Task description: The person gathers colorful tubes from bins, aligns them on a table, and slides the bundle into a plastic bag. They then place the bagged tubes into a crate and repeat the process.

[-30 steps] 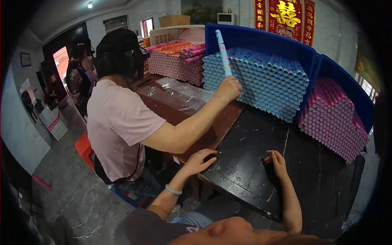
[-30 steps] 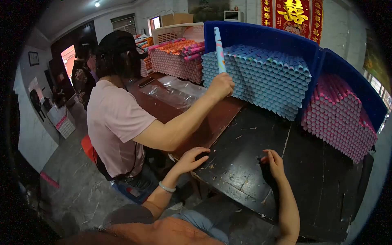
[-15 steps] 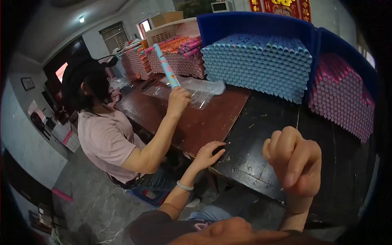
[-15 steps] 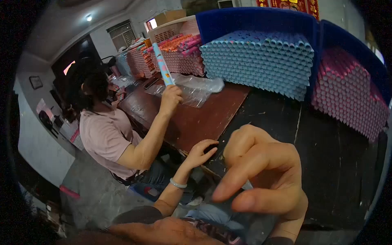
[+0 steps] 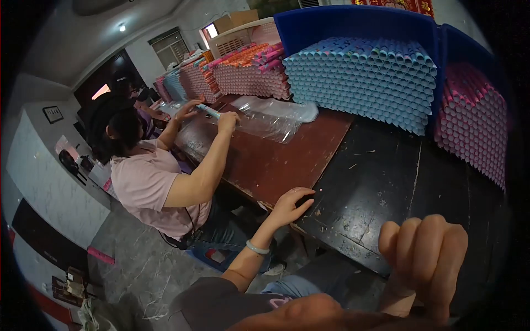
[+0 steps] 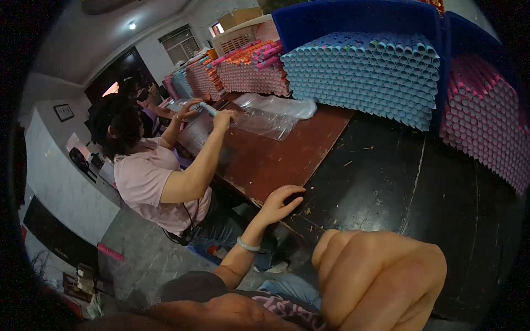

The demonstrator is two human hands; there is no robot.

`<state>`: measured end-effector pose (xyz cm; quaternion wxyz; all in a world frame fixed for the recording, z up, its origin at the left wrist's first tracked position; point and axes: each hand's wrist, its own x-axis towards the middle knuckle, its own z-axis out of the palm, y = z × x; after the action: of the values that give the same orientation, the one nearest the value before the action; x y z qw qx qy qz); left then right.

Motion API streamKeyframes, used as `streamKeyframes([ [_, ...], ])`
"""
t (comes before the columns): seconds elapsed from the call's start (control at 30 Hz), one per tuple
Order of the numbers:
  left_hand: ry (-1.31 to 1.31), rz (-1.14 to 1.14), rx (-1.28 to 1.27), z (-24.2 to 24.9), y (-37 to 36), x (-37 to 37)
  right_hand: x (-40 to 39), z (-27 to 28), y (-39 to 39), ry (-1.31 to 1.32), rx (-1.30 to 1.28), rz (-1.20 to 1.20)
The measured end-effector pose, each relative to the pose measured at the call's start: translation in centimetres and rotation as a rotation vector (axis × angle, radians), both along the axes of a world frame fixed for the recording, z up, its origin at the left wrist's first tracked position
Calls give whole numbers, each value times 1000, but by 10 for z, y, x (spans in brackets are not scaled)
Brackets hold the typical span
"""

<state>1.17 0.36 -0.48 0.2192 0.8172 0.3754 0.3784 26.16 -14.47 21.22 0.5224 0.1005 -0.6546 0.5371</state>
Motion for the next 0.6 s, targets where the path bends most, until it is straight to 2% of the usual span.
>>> streamKeyframes([
  [0.13, 1, -3, 37, -3, 1, 0, -6, 6, 0, 1, 43, -74],
  [0.23, 2, 0, 35, -1, 0, 1, -7, 1, 9, 26, 79, 31],
  [0.6, 25, -17, 39, 3, -1, -1, -7, 4, 6, -15, 65, 22],
])
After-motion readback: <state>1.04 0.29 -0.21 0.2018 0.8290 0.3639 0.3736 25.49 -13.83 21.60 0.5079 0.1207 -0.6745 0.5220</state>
